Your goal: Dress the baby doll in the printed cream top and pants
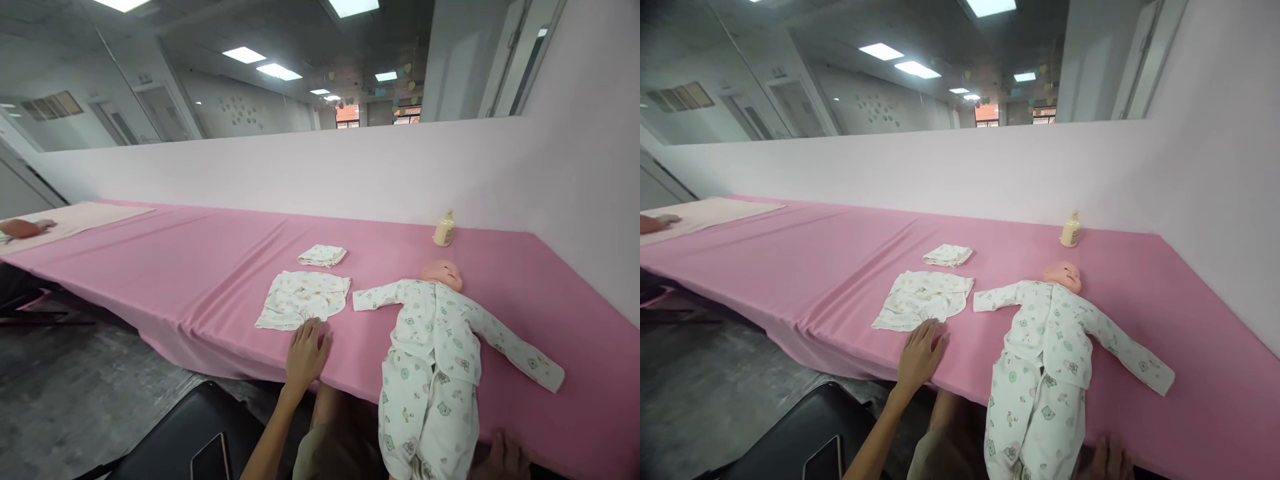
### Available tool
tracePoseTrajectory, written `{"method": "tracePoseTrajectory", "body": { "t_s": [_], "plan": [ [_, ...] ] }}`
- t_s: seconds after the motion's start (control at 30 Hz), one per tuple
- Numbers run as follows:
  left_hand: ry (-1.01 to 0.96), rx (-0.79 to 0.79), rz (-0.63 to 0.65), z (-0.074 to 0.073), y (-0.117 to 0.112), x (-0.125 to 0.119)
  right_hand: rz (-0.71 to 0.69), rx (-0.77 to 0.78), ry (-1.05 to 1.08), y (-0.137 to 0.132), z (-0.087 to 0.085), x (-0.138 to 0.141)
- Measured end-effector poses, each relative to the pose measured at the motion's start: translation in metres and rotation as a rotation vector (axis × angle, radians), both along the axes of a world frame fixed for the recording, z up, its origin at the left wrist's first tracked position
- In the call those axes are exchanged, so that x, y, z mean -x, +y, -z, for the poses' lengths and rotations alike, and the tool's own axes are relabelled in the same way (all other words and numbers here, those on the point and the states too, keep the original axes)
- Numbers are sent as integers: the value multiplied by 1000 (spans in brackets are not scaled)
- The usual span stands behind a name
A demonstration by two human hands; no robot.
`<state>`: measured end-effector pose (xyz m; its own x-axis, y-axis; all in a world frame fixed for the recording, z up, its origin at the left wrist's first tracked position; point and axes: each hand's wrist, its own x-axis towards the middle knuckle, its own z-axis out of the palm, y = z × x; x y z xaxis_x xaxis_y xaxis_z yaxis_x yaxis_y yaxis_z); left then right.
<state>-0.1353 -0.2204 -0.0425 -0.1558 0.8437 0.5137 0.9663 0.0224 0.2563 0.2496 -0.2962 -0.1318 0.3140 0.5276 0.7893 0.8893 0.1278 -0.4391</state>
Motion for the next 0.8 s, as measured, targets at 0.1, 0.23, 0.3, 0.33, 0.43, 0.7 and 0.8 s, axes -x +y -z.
{"method": "tracePoseTrajectory", "body": {
  "t_s": [0.1, 0.23, 0.3, 0.33, 0.43, 0.7, 0.8],
  "plan": [
    [26, 14, 2, 0, 0, 0, 28, -31, -103, 23, 43, 5],
    [2, 19, 1, 3, -1, -2, 3, 33, -77, 25, 59, 5],
    [-18, 25, -3, 4, 2, 2, -3, 40, -35, 21, 57, 6],
    [-33, 49, 11, 2, 5, 7, -2, 41, -16, 20, 56, 7],
    [-108, 169, 82, -15, 20, 29, 6, 11, 3, 21, 62, 9],
    [136, 214, -5, -68, 92, 59, 24, 1, 8, 23, 92, 12],
    [250, 317, -5, -55, 114, 58, 39, 9, 10, 23, 92, 12]
  ]
}}
